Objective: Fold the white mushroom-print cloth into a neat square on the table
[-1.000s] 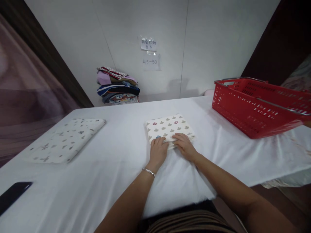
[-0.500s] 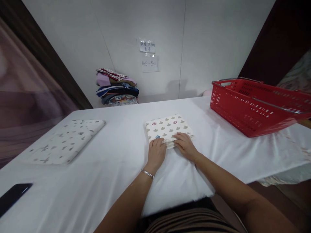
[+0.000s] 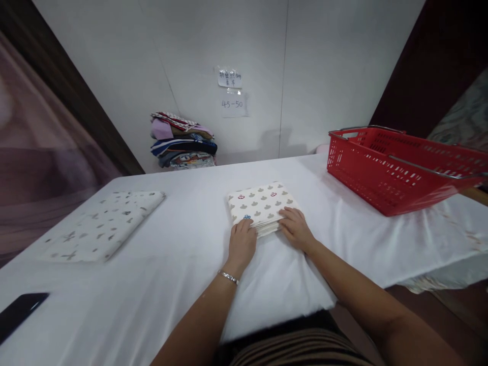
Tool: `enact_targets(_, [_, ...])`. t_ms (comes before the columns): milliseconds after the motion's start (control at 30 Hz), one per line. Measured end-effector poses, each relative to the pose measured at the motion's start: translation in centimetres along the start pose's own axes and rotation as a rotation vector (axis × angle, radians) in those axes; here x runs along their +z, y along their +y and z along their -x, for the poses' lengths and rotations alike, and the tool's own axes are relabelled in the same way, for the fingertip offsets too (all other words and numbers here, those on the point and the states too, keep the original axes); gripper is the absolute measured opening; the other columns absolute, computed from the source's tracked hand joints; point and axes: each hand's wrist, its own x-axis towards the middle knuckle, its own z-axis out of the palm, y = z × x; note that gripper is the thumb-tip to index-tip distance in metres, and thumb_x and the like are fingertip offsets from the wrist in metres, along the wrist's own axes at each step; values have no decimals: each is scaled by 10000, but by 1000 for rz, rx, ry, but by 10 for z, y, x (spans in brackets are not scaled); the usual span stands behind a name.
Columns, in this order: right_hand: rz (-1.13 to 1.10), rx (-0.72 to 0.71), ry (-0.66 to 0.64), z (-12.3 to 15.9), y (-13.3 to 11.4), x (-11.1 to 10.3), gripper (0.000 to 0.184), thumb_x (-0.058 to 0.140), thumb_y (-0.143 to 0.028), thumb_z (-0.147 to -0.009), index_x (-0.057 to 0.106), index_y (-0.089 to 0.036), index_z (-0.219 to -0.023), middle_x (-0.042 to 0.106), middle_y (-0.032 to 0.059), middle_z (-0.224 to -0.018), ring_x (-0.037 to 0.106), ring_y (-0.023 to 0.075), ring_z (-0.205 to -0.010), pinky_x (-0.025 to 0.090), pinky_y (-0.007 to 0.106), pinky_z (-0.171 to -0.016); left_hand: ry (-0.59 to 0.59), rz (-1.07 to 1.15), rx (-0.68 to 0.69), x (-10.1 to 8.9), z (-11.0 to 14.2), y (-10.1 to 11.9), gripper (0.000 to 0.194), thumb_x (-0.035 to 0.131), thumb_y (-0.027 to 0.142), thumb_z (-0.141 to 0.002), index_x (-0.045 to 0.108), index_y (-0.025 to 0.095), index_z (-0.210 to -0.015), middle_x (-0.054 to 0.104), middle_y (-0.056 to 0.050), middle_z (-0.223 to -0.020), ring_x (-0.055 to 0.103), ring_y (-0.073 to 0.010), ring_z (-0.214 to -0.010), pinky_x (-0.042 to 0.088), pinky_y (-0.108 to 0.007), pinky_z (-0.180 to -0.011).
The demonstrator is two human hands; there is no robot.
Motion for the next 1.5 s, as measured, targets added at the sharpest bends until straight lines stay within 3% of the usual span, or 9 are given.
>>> enact_targets(300, [-66,15,70,-2,2,2,198,453,-187,-870,593,-217,-1006,621,80,-1127,491,233,-1142,354,468,-969,3,176,-17,5,-1,-8,90,498,165,-844,578,201,-864,625,-55,-1006,555,-194,-967,415,-357,-858])
enact_targets(500, [-6,18,58,-2,4,6,248,422,-185,-907,594,-215,-1083,649,70,-1081,534,215,-1071,347,454,-969,18,148,-44,8,-2,-10,187,490,154,-845,559,203,-1011,640,-59,-985,563,-203,-937,418,-353,-831])
enact_targets(767, [-4,46,71,0,11,3,202,464,-212,-896,635,-235,-1002,664,55,-1048,550,209,-1036,354,440,-949,-10,146,-69,3,-2,-10,113,495,232,-866,606,215,-867,635,-49,-874,542,-205,-885,416,-356,-786])
enact_targets(1000, [-48,115,31,-8,6,-3,217,457,-223,-899,644,-230,-1009,663,62,-1009,568,200,-975,378,408,-904,-15,205,-154,3,-7,-10,209,430,292,-902,628,229,-876,639,-36,-884,547,-184,-865,415,-342,-767])
enact_targets(1267, [-20,81,-123,-21,14,0,179,512,-236,-872,691,-257,-869,666,44,-918,581,201,-882,407,370,-821,-85,160,-200,3,-16,-5,188,494,272,-849,662,243,-769,620,-32,-812,539,-207,-840,397,-362,-722])
enact_targets(1500, [-64,181,-67,-20,9,3,170,514,-169,-844,671,-234,-834,654,39,-897,573,195,-874,401,368,-831,-30,191,-205,4,-17,-2,195,464,234,-863,618,216,-746,605,-30,-801,532,-186,-825,376,-350,-742])
